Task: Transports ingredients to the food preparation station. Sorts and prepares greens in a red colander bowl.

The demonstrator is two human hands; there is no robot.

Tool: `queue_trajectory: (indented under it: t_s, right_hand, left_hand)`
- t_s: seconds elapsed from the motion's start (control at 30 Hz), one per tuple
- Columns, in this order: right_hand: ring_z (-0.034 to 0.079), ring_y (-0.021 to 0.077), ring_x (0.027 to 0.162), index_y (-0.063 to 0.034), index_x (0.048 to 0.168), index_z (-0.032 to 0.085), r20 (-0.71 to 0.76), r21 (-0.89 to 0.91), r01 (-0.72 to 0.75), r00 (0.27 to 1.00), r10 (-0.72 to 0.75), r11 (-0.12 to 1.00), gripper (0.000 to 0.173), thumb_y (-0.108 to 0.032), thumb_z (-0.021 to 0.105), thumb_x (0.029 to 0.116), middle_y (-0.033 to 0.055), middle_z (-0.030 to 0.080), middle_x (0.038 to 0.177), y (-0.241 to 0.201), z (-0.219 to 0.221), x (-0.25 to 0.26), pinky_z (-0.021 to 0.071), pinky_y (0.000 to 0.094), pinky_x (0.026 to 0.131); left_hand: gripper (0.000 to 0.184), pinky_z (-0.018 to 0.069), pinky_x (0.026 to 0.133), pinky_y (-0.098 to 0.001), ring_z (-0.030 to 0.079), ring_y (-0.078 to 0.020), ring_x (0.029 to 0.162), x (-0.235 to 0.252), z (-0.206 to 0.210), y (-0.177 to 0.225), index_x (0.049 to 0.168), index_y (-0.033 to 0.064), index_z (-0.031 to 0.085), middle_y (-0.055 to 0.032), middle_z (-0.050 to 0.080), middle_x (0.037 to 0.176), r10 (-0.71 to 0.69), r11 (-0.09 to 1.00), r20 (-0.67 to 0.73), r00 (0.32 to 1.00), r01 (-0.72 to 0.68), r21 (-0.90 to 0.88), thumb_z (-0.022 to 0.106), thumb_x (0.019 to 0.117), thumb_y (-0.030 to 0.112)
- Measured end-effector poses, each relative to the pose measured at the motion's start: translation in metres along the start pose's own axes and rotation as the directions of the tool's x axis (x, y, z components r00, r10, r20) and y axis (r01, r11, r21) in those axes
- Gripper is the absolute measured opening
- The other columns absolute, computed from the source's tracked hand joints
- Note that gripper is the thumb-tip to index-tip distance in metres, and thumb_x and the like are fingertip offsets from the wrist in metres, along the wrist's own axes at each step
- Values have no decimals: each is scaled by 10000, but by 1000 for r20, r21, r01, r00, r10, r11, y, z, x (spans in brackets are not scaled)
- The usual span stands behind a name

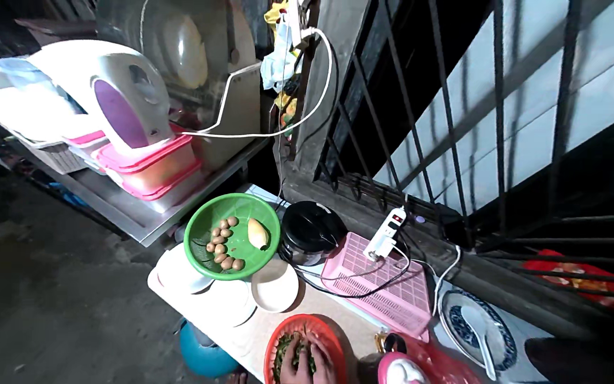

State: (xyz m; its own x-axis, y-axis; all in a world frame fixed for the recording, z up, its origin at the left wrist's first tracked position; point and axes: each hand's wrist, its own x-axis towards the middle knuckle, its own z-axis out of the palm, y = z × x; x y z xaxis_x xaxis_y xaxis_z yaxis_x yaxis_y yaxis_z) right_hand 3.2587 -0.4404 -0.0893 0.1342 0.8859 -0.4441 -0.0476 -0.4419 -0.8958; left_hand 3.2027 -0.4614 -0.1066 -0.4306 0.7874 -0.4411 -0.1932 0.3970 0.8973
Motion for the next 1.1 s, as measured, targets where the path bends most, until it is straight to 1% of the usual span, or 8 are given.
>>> queue_trajectory:
  t_s: [0.1,0.2,0.3,0.43,0.57,0.77,0.93,1.1]
  right_hand:
    - [636,233,1145,17,1170,716,-77,34,-93,992,96,995,304,-185,523,1049,179,694,1198,16,-1,-2,499,431,1042]
    - [616,232,1135,40,1184,686,-79,69,-224,970,229,972,316,-207,533,1058,185,675,1218,-6,0,-17,481,433,1012]
    - [655,261,1082,35,1118,704,-111,87,-195,973,204,977,305,-224,601,994,193,700,1129,14,0,-10,531,481,979]
    - [673,241,1013,23,1044,735,-124,60,-187,973,193,981,258,-210,679,951,170,722,1038,18,1,-9,547,474,933]
    - [673,234,1001,40,1020,741,-109,-37,-74,992,69,997,221,-154,694,925,168,724,1016,26,-4,-5,543,455,944]
    - [717,148,952,-29,960,786,28,-254,294,954,-297,921,150,-124,671,947,90,763,962,23,-12,-3,580,367,928]
    - [693,251,1094,21,1334,645,-12,-291,351,929,-371,890,428,-123,659,931,192,702,1219,28,-8,-5,549,440,1008]
    - [731,201,974,-1,1063,764,-32,-334,360,919,-392,871,202,-105,670,917,131,760,1028,28,-7,-9,591,411,926]
  left_hand:
    - [378,473,1098,-519,635,-315,1239,1,-3,-4,1348,-2,639,-216,663,1316,-21,994,34,999,17,109,529,1032,172]
    - [380,460,1101,-540,625,-339,1243,-1,-3,-4,1339,-4,645,-232,659,1311,-66,993,42,997,62,103,531,1036,195]
    - [437,494,1057,-476,617,-282,1209,-2,1,0,1328,-41,613,-217,647,1293,-156,969,47,987,162,-186,397,1092,257]
    - [637,570,819,-486,672,-237,976,4,1,9,1314,68,566,-137,695,1117,-474,662,175,863,480,-575,246,1071,562]
    - [361,565,665,-427,666,-201,788,1,3,21,1118,91,591,-82,683,896,-577,593,158,802,544,-594,374,1068,375]
    - [355,577,710,-434,681,-213,839,8,3,15,1126,87,591,-96,693,943,-554,524,270,788,582,-622,372,1061,358]
    - [341,566,622,-380,657,-185,709,12,0,17,1029,97,587,-75,670,818,-540,505,306,784,593,-628,351,1071,339]
    - [404,561,617,-381,655,-178,699,13,-4,14,968,103,589,-67,666,782,-513,506,360,779,614,-606,287,1077,348]
